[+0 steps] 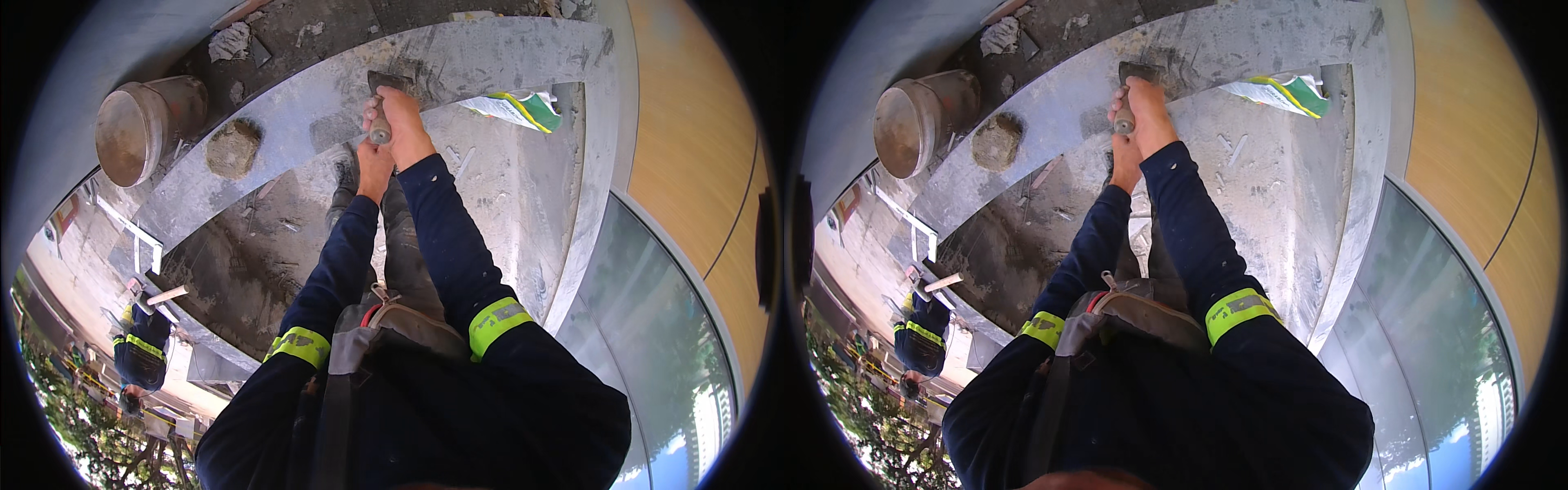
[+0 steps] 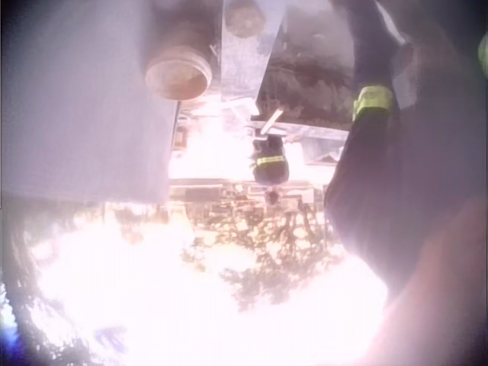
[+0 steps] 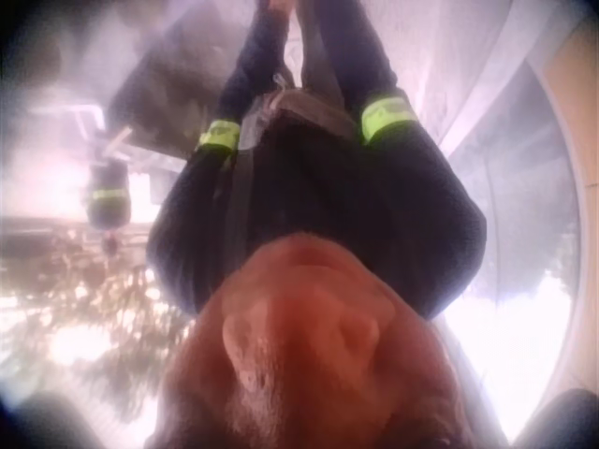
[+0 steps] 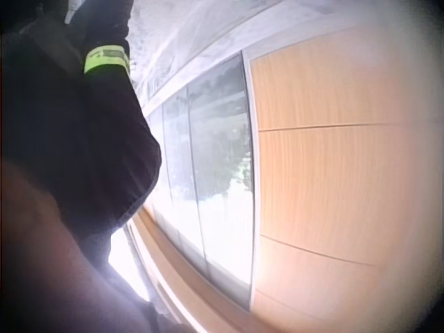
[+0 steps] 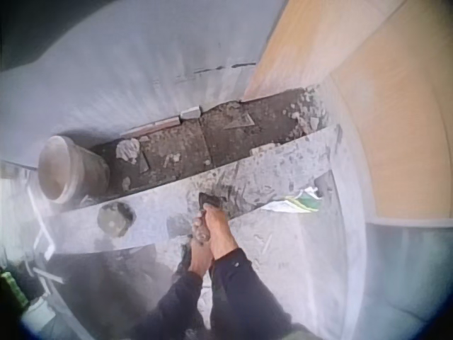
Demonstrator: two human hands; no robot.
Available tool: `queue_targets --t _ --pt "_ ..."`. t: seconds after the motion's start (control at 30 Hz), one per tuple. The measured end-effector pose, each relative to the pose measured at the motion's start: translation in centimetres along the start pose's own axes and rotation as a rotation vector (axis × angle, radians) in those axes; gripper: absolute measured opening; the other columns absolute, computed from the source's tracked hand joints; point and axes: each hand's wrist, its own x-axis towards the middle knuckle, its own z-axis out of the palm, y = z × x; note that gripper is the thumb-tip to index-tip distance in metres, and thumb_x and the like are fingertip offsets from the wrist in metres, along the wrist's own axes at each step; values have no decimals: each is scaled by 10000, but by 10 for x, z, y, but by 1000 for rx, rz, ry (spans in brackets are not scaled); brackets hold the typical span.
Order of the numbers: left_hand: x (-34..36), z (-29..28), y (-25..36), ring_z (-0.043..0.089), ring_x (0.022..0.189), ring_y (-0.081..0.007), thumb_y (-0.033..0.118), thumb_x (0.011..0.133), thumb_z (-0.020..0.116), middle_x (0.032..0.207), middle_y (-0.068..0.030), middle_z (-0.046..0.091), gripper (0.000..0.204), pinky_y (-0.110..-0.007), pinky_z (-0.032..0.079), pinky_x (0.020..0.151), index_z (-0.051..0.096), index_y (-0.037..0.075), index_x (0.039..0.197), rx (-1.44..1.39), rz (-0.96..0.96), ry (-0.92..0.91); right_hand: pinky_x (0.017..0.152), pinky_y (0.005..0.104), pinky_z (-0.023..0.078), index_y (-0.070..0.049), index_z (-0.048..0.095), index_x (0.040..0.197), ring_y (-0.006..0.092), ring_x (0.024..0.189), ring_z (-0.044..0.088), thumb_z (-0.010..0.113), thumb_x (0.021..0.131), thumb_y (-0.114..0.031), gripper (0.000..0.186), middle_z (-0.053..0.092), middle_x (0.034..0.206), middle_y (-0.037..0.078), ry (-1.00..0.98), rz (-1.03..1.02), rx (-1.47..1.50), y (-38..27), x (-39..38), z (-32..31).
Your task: The person applies mortar to a curved stone slab using a trowel, then positions and adjusts the slab on a prepared surface. They use a hammer and chisel to trim and fit the slab, and a level to check alignment. The work occurs on a construction site with tools and materials visible.
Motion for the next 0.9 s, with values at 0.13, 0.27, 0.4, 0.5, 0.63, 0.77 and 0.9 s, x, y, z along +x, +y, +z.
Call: queue_targets --t 0.13,0.27,0.4,0.5,0.63,0.77,0.9 --pt "-1 2 2 629 830 -89 140 985 684 922 3 690 166 -285 526 715 688 2 1076 118 283 72 512 389 479 -56 507 979 177 534 535 552 1062 -190 164 573 713 60 126 39 -80 33 -29 -21" --pt "-1 9 22 428 499 -50 372 1104 602 643 33 546 363 -254 312 454 620 75 896 -109 -323 -52 515 349 488 -28 526 1075 170 561 562 534 1079 -193 165 574 723 67 -36 -135 32 -38 18 22" --pt "4 -11 52 459 477 -109 533 1096 540 609 7 531 498 -271 306 427 610 104 853 -554 -568 -237 473 354 500 -68 572 1001 184 541 586 557 1072 -277 220 651 769 70 -66 -296 -150 -78 -12 -2" --pt "4 -16 62 433 471 -118 580 1092 510 589 13 495 530 -265 303 435 582 131 818 -1105 -795 -538 456 353 497 -69 578 995 185 515 595 565 1076 -324 268 649 753 59 20 -225 -274 -61 -55 -37" --pt "-2 -12 60 448 541 -87 477 1117 523 665 52 501 399 -252 306 458 586 131 930 -905 -832 -221 457 329 472 -81 610 982 174 512 577 572 1071 -339 276 628 732 30 30 11 -421 -10 -69 -34" --pt "-7 -18 25 433 558 -32 325 1133 541 731 70 517 302 -254 347 475 597 95 946 -273 -315 -103 457 354 470 -66 606 940 190 498 575 540 1059 -256 235 610 696 36 -19 -16 -378 28 -35 -48" --pt "-2 -16 4 504 633 -35 278 1128 543 798 59 572 264 -248 413 541 622 67 991 -290 -275 -57 462 368 472 -44 605 943 202 498 575 532 1064 -230 234 604 695 43 45 -26 -314 22 -36 -23"
